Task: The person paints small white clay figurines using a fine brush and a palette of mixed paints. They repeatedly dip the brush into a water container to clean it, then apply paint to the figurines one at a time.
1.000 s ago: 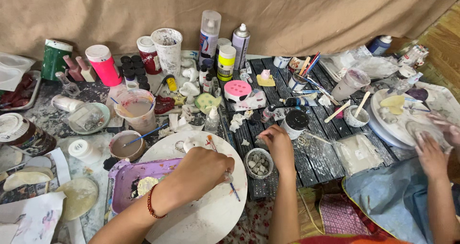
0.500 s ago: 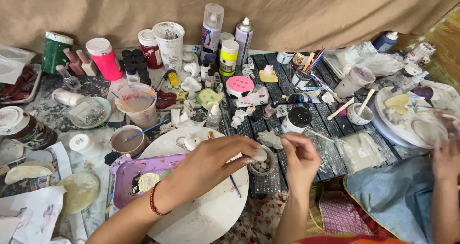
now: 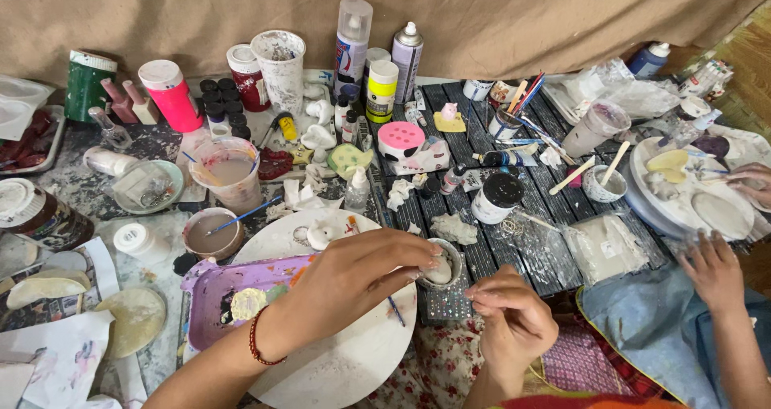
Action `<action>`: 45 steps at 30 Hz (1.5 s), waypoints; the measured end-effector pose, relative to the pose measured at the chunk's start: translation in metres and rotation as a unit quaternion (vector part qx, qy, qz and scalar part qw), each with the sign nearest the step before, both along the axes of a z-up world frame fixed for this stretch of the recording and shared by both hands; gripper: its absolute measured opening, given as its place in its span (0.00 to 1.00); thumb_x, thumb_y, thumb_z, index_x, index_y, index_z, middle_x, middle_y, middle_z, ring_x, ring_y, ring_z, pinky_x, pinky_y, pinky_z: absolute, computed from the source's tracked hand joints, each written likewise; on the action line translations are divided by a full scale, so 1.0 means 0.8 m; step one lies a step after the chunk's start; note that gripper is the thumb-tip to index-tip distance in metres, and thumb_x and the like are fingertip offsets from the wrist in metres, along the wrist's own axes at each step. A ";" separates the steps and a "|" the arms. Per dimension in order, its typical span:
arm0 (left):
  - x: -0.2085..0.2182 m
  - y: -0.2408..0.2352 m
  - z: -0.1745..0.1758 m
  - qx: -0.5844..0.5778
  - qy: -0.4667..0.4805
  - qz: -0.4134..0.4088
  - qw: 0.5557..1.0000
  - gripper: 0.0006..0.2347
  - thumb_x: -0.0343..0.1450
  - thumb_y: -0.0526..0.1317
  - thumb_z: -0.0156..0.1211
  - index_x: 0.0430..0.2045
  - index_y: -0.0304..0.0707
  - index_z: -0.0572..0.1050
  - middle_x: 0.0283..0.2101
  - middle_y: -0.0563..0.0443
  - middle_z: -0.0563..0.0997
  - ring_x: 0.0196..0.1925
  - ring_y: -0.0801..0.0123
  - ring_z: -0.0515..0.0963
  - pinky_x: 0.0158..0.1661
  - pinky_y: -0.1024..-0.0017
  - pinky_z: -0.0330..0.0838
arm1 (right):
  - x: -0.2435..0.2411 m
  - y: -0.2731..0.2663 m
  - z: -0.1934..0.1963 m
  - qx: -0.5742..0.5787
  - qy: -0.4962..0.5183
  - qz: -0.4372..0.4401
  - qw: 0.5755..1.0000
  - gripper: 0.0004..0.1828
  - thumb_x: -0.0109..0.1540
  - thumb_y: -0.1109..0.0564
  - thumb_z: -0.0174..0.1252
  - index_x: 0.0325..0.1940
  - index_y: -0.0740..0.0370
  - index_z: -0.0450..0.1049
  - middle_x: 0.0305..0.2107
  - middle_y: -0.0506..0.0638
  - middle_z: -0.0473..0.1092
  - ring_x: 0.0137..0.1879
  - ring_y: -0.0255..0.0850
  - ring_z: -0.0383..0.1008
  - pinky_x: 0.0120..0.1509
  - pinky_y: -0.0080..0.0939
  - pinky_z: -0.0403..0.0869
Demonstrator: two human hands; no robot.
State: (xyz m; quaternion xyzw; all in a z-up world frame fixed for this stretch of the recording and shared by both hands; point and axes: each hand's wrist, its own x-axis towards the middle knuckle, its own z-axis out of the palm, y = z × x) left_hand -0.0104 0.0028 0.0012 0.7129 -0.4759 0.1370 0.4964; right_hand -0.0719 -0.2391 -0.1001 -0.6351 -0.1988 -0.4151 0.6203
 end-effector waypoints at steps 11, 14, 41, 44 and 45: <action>-0.001 0.000 0.001 -0.003 0.006 -0.006 1.000 0.10 0.71 0.32 0.64 0.46 0.37 0.78 0.50 0.51 0.84 0.53 0.59 0.84 0.52 0.66 0.79 | -0.008 0.011 0.000 0.045 0.023 0.068 0.996 0.10 0.59 0.67 0.68 0.40 0.66 0.73 0.31 0.54 0.76 0.35 0.38 0.75 0.40 0.34 0.70; 0.000 0.000 0.001 -0.002 0.004 -0.007 1.000 0.10 0.71 0.32 0.64 0.46 0.38 0.78 0.50 0.51 0.83 0.53 0.59 0.84 0.52 0.66 0.79 | -0.009 0.011 -0.004 0.043 0.024 0.070 0.996 0.08 0.62 0.67 0.66 0.41 0.65 0.72 0.29 0.53 0.76 0.33 0.37 0.76 0.39 0.34 0.70; -0.001 0.011 0.014 0.050 -0.002 0.053 0.997 0.11 0.72 0.34 0.63 0.48 0.39 0.76 0.46 0.49 0.83 0.46 0.55 0.84 0.45 0.62 0.79 | -0.004 0.022 0.017 -0.014 0.112 0.071 0.991 0.11 0.61 0.74 0.60 0.43 0.64 0.72 0.39 0.56 0.77 0.44 0.39 0.78 0.46 0.36 0.78; 0.000 0.018 0.020 0.053 0.004 0.081 0.995 0.12 0.72 0.35 0.63 0.49 0.38 0.77 0.46 0.46 0.83 0.46 0.53 0.84 0.45 0.62 0.79 | 0.010 0.022 0.034 -0.158 0.196 0.092 0.963 0.09 0.58 0.69 0.66 0.41 0.63 0.76 0.37 0.52 0.79 0.43 0.41 0.82 0.45 0.39 0.81; 0.000 0.020 0.021 0.057 0.010 0.091 0.994 0.12 0.71 0.35 0.63 0.49 0.38 0.77 0.46 0.46 0.83 0.45 0.53 0.84 0.44 0.61 0.79 | 0.012 0.026 0.039 -0.212 0.221 0.090 0.948 0.08 0.57 0.66 0.67 0.40 0.63 0.77 0.37 0.51 0.79 0.43 0.41 0.82 0.46 0.40 0.80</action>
